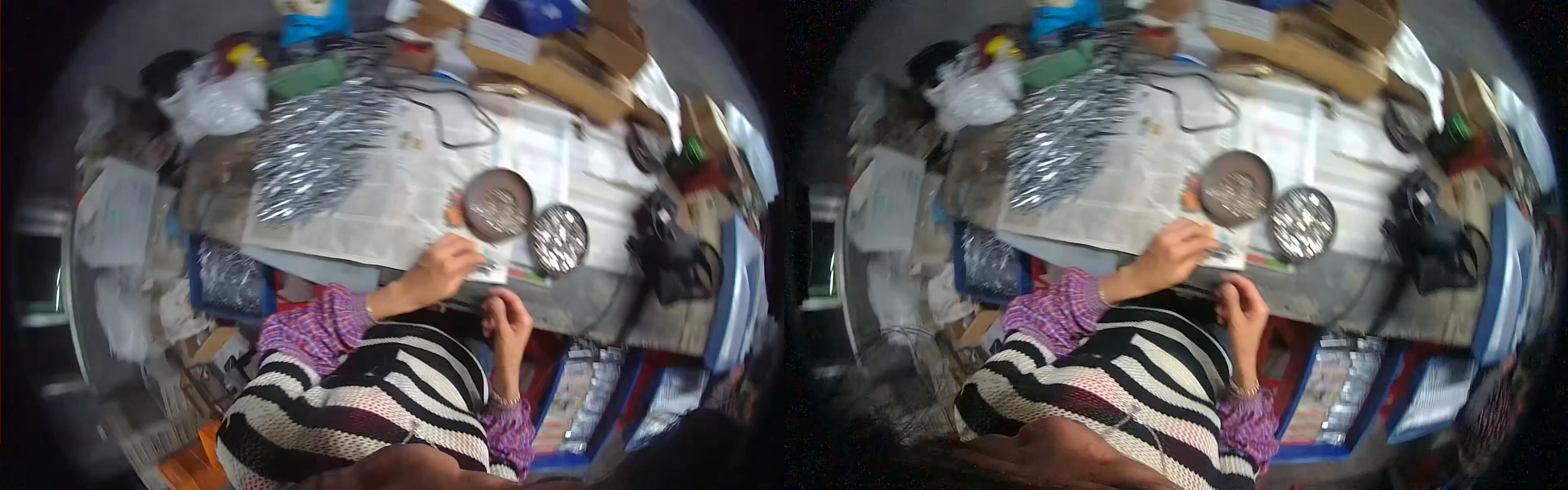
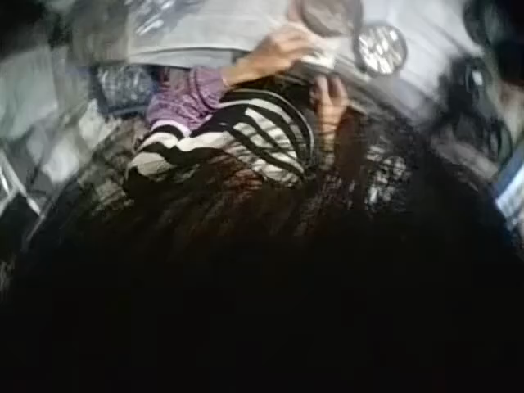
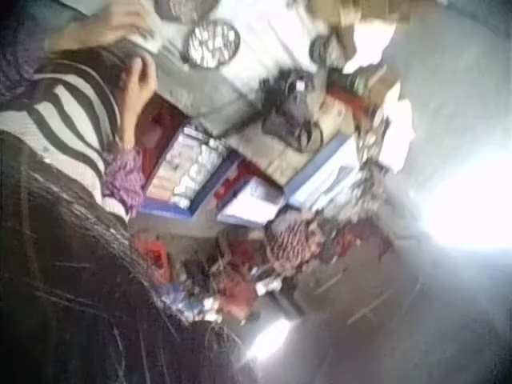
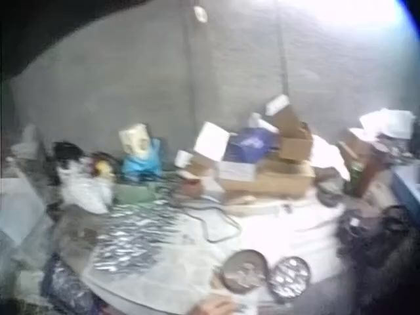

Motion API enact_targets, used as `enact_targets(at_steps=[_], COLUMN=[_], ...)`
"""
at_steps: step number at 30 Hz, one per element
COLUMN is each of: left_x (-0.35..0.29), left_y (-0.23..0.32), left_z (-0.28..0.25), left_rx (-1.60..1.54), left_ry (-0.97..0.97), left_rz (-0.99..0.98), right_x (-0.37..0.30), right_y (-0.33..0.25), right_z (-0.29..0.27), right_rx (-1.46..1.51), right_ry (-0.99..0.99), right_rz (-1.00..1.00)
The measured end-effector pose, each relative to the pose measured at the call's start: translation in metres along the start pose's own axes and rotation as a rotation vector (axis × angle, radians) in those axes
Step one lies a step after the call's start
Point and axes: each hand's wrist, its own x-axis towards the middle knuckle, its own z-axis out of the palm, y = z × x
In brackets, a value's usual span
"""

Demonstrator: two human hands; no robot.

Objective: Assembling small metal hardware components by sliding metal rings onto thin metal rods.

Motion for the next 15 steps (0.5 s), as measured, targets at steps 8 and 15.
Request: enact_targets(at_steps=[8,15], left_x=[-0.012,-0.099], left_y=[-0.028,-0.130], left_z=[-0.066,-0.216], left_rx=[-0.060,0.403], left_ry=[0.108,0.545], left_rz=[-0.164,-0.612], right_x=[0.006,0.010], right_y=[0.006,0.007], right_z=[-0.001,0.004], right_rx=[-0.038,-0.082], right_ry=[-0.014,-0.032], right_rz=[-0.053,-0.064])
